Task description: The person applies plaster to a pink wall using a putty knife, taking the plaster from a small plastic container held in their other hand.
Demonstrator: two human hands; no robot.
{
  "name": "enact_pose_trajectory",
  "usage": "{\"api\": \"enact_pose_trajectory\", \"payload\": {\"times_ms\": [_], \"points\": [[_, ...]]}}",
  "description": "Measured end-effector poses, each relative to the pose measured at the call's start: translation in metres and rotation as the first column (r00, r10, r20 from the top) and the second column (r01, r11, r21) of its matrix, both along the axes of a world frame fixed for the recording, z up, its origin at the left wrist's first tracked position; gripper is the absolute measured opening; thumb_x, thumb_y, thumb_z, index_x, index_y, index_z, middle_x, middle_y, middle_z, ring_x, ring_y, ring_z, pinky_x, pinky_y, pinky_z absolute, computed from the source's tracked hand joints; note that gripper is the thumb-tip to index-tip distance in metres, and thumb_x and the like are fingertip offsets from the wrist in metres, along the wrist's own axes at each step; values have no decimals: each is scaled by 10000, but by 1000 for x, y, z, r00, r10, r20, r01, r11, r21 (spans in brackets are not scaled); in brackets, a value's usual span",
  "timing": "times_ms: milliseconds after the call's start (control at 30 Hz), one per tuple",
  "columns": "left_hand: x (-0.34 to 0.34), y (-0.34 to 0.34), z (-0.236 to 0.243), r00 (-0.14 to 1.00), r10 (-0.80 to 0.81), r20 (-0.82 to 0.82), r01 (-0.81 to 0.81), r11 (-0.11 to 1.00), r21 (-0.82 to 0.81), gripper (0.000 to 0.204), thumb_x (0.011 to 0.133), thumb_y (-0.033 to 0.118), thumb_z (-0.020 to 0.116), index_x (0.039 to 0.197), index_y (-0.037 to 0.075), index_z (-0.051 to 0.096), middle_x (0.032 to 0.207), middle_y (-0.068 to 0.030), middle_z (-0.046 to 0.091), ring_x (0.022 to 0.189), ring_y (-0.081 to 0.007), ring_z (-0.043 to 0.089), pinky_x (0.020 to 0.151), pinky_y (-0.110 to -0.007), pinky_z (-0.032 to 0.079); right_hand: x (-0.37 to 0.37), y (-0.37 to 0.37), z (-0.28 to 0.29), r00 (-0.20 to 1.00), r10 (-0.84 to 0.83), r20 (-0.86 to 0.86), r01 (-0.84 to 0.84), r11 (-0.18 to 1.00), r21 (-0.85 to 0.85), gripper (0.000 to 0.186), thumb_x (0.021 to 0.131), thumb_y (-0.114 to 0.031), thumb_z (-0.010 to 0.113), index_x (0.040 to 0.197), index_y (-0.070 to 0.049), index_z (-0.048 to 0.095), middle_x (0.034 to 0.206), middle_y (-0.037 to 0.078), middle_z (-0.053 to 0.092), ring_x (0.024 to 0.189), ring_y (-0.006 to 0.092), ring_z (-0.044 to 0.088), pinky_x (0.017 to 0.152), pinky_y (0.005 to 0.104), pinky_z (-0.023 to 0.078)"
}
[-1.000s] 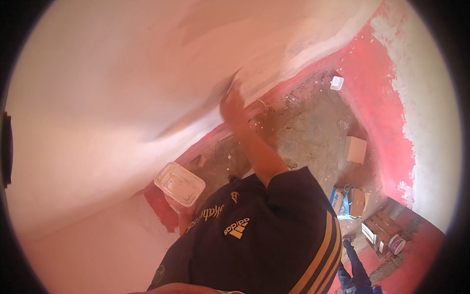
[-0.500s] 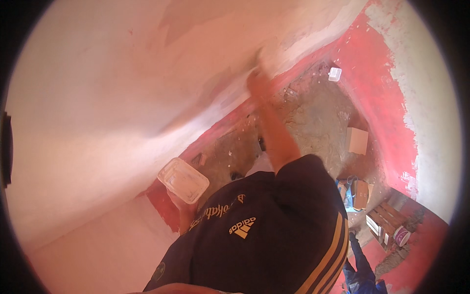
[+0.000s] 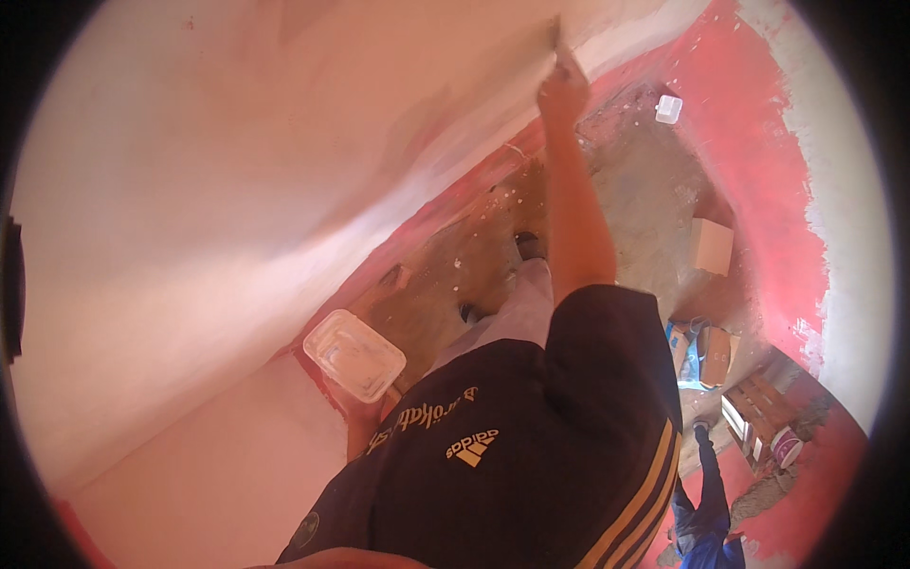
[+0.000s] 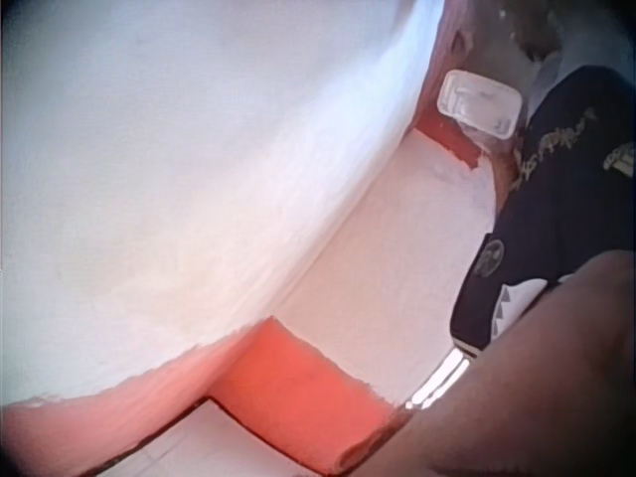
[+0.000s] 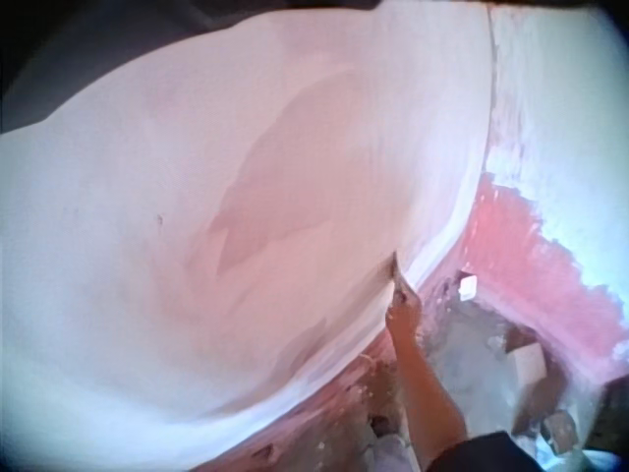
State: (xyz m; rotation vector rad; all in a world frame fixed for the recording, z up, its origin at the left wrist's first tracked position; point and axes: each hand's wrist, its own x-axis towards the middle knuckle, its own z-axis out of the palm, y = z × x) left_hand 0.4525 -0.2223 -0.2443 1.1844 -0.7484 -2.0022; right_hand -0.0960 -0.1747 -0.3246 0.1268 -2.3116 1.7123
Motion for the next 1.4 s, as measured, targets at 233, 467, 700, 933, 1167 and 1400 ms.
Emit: {"api": "enact_pose_trajectory", "payload": {"times_ms": [233,467,700,933,1167,1400], "points": [[6,-8,-2,988,8,153,7,996,-93,515,1040,476,327,1390,140,500,1315,-62,582,1193,-278,590,981,-465,526,270,-86,-17,917,385,106,-383,923,-38,457,1026,-386,437,1323,-104,639,968,253,692,892,408,678,790,481,541],[8,-11,9,995,77,-58,-76,997,7,510,1044,468,325,1385,135,506,1321,-66,583,1182,-276,599,977,-462,532,117,6,-55,913,81,-400,104,901,421,306,996,-203,514,1063,56,663,863,194,661,736,328,597,708,430,501],[24,-14,6,993,96,-64,-94,995,33,514,1044,473,327,1391,135,499,1325,-68,579,1197,-287,588,975,-469,532,156,-87,-33,994,30,102,-49,981,186,350,985,-251,527,1289,-107,623,1021,163,719,910,326,693,835,385,534],[48,-18,0,990,87,-108,-90,996,-18,516,1046,474,323,1397,136,491,1341,-67,566,1193,-294,588,972,-480,532,320,-68,-36,779,572,256,-570,817,-91,426,1031,-261,474,1406,-77,564,1055,233,666,862,343,627,809,435,493],[57,-8,6,990,109,-91,-101,991,84,546,1033,513,327,1393,139,496,1338,-66,566,1187,-300,589,972,-486,526,193,-97,-23,962,191,195,-113,929,-352,441,986,-113,497,1417,-19,516,1174,222,635,889,329,631,813,418,514],[80,-13,-2,994,106,-13,-104,989,103,511,1028,544,378,1351,172,513,1256,-52,607,1134,-274,612,923,-481,555,356,-116,-65,875,482,-47,-483,864,-143,484,961,-173,560,1422,-31,518,1281,225,632,1030,345,672,895,382,526]]}}
